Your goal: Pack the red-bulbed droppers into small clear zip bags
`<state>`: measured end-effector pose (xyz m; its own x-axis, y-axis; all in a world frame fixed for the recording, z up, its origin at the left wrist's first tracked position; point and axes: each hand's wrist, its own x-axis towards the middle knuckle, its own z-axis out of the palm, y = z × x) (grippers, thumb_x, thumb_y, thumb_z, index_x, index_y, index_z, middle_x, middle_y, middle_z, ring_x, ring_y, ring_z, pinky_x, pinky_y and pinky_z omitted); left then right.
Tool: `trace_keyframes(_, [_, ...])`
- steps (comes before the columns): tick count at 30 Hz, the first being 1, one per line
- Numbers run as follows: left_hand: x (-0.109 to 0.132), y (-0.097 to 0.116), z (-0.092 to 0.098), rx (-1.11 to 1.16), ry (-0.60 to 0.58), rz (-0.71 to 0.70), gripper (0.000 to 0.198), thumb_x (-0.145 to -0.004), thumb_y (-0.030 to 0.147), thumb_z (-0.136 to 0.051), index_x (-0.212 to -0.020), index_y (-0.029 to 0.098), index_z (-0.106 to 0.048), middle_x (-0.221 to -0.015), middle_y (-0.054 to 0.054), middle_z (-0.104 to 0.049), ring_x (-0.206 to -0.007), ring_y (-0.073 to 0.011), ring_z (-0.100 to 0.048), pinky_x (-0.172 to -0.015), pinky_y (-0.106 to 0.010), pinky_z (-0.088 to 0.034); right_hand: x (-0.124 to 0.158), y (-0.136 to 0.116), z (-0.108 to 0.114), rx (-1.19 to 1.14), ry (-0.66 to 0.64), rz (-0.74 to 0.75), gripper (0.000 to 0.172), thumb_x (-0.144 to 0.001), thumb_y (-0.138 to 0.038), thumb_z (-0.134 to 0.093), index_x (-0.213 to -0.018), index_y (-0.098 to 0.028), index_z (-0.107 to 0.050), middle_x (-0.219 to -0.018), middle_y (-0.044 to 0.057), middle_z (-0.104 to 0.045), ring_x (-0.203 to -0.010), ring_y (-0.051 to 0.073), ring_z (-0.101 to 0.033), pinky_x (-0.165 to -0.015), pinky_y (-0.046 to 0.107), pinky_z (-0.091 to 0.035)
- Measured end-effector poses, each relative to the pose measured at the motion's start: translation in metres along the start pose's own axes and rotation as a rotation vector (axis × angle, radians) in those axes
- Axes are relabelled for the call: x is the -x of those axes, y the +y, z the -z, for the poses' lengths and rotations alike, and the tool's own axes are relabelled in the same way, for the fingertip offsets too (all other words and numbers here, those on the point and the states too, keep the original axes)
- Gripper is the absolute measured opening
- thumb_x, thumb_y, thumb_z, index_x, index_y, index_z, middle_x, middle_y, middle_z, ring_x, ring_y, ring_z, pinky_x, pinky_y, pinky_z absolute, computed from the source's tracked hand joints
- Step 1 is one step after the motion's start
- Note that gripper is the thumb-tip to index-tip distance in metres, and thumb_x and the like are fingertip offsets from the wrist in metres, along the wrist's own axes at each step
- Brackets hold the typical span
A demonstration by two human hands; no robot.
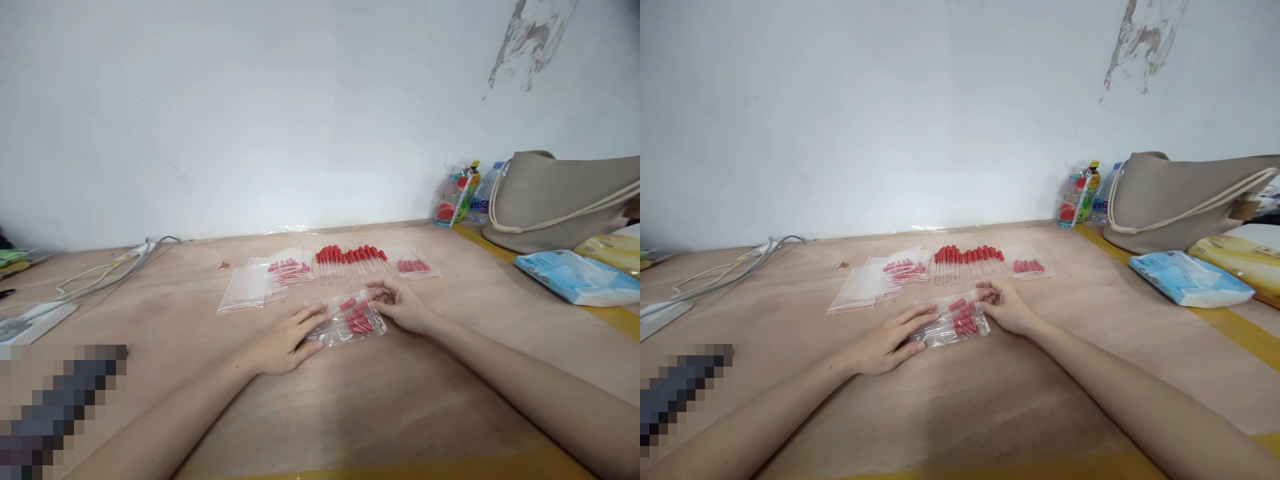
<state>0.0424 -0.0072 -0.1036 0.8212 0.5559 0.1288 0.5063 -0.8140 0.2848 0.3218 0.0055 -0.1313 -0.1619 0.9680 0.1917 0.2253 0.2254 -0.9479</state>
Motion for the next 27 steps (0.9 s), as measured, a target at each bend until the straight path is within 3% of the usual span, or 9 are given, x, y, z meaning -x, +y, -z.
trace_keyframes(6, [0.0, 0.001, 0.001, -0.001, 0.0, 0.004, 0.047, -0.091, 0.037, -0.038, -0.136, 0.028, -0.029, -0.143, -0.005, -0.028, -0.129, -0.0231, -0.03, -0.105, -0.043, -0.03, -0.002, 0.001, -0.011, 0.021, 0.076, 0.047, 0.056, -0.069, -0.026, -0.06, -0.121, -0.016, -0.041, -0.07, 0.0, -0.063, -0.066, 0.016, -0.062, -0.06, 0.028, -0.048])
trace_keyframes(11, [0.0, 0.0, 0.0, 0.012, 0.009, 0.0, 0.047, -0.092, 0.037, -0.038, -0.136, 0.028, -0.029, -0.143, -0.005, -0.028, -0.13, -0.0233, -0.029, -0.105, -0.043, -0.029, -0.002, 0.004, -0.011, -0.038, -0.021, 0.027, 0.056, -0.072, -0.027, -0.056, -0.126, -0.021, -0.04, -0.077, 0.002, -0.066, -0.069, 0.017, -0.063, -0.062, 0.03, -0.05])
trace_keyframes(16, [0.0, 0.0, -0.001, 0.015, 0.014, -0.01, 0.047, -0.091, 0.037, -0.039, -0.136, 0.028, -0.028, -0.143, -0.005, -0.028, -0.13, -0.0232, -0.029, -0.105, -0.043, -0.029, -0.01, 0.005, 0.0, 0.241, 0.252, -0.026, 0.042, -0.072, -0.038, -0.058, -0.106, -0.015, -0.057, -0.086, 0.006, -0.065, -0.071, 0.016, -0.06, -0.067, 0.031, -0.049])
trace_keyframes(18, [0.0, 0.0, 0.0, 0.012, 0.009, -0.007, 0.047, -0.092, 0.037, -0.039, -0.136, 0.029, -0.028, -0.143, -0.004, -0.028, -0.13, -0.0232, -0.029, -0.105, -0.043, -0.029, -0.011, 0.002, 0.0, 0.313, 0.15, -0.04, 0.034, -0.071, -0.042, -0.06, -0.091, -0.015, -0.064, -0.084, 0.006, -0.067, -0.073, 0.018, -0.06, -0.068, 0.032, -0.048])
trace_keyframes(21, [0.0, 0.0, 0.0, 0.016, -0.006, 0.004, 0.047, -0.092, 0.037, -0.038, -0.137, 0.029, -0.026, -0.144, -0.004, -0.027, -0.13, -0.0228, -0.028, -0.106, -0.043, -0.029, -0.008, -0.004, -0.006, 0.246, -0.067, -0.031, 0.03, -0.069, -0.043, -0.061, -0.076, -0.014, -0.063, -0.074, 0.004, -0.067, -0.069, 0.017, -0.06, -0.063, 0.029, -0.048])
trace_keyframes(24, [0.001, -0.001, -0.002, 0.023, 0.027, 0.005, 0.05, -0.091, 0.037, -0.04, -0.138, 0.029, -0.024, -0.148, -0.004, -0.012, -0.133, -0.0246, -0.021, -0.106, -0.042, -0.028, -0.002, -0.012, -0.013, 0.067, -0.092, -0.048, 0.028, -0.07, -0.043, -0.06, -0.073, -0.015, -0.059, -0.07, 0.002, -0.065, -0.065, 0.015, -0.06, -0.06, 0.026, -0.048])
trace_keyframes(27, [0.002, -0.001, -0.005, 0.004, 0.14, 0.025, 0.058, -0.087, 0.04, -0.047, -0.138, 0.027, -0.023, -0.149, -0.004, 0.009, -0.135, -0.0301, -0.006, -0.107, -0.045, -0.023, 0.0, -0.021, -0.012, -0.194, -0.113, -0.114, 0.029, -0.072, -0.044, -0.059, -0.083, -0.017, -0.056, -0.072, 0.001, -0.065, -0.065, 0.015, -0.061, -0.06, 0.028, -0.049])
